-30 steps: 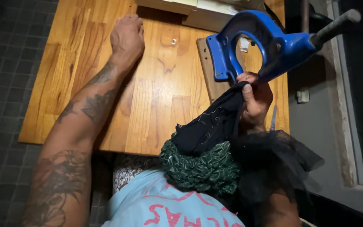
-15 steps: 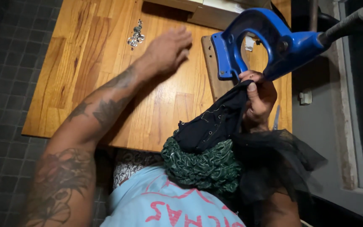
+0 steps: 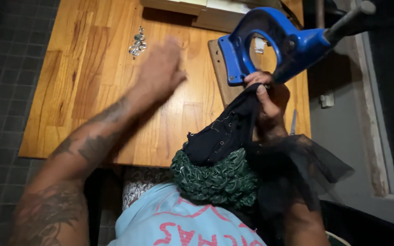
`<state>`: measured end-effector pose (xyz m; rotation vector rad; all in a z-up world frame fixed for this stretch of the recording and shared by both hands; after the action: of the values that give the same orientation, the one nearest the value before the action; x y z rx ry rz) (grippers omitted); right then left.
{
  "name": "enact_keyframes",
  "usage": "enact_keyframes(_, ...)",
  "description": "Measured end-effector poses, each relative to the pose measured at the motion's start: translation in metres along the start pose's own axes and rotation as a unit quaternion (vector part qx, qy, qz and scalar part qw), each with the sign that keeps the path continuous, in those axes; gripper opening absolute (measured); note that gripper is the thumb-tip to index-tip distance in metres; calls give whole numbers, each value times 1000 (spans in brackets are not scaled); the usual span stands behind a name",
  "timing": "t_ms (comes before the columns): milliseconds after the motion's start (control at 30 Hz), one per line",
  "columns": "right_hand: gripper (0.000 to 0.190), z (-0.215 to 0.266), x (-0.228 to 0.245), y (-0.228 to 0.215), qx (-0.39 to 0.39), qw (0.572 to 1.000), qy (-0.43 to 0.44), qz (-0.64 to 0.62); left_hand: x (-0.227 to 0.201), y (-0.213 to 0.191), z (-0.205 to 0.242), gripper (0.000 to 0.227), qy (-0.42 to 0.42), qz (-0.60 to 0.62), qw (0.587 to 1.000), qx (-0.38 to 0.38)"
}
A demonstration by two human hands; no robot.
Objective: Assembling a garment by attaching hardware with a hand press and trimming fabric with scissors
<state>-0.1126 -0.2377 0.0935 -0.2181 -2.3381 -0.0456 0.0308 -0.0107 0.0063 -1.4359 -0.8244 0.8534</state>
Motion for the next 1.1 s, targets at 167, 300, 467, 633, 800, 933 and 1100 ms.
enact_keyframes(167, 15, 9, -13, 7, 35, 999, -33, -18, -122, -18, 59, 64, 281, 111, 949, -87)
enact_keyframes(300, 20, 11, -17, 35, 49, 997, -53, 5, -129, 10, 67, 76, 281, 124, 949, -67)
enact_keyframes(467, 12, 8, -16, 65, 44, 998, -36, -1, -90, 8, 90, 97, 319, 260, 901, -139)
enact_keyframes(633, 11, 16, -39, 78, 28, 998, -37, -31, -73, -13, 115, 99, 297, 284, 893, -185)
enact_keyframes(800, 13, 9, -31, 94, 51, 996, -36, -61, -65, -11, 128, 104, 278, 314, 886, -199)
enact_keyframes(933, 19, 11, -39, 110, 55, 996, -34, -67, -53, -9, 138, 118, 222, 317, 912, -134)
enact_keyframes(1100, 26, 14, -53, 146, 74, 995, -14, -59, -30, -6, 156, 127, 168, 319, 926, -109)
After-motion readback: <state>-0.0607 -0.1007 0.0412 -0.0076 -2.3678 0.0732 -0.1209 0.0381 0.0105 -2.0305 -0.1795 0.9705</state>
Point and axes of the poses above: each hand's wrist, its own z-axis away from the middle knuckle, its own y-axis out of the palm, x = y × z, the point moved 9 cm from there along -z, towards the middle knuckle, and after that the axes turned 5 degrees about -y, right-handed, at the moved point
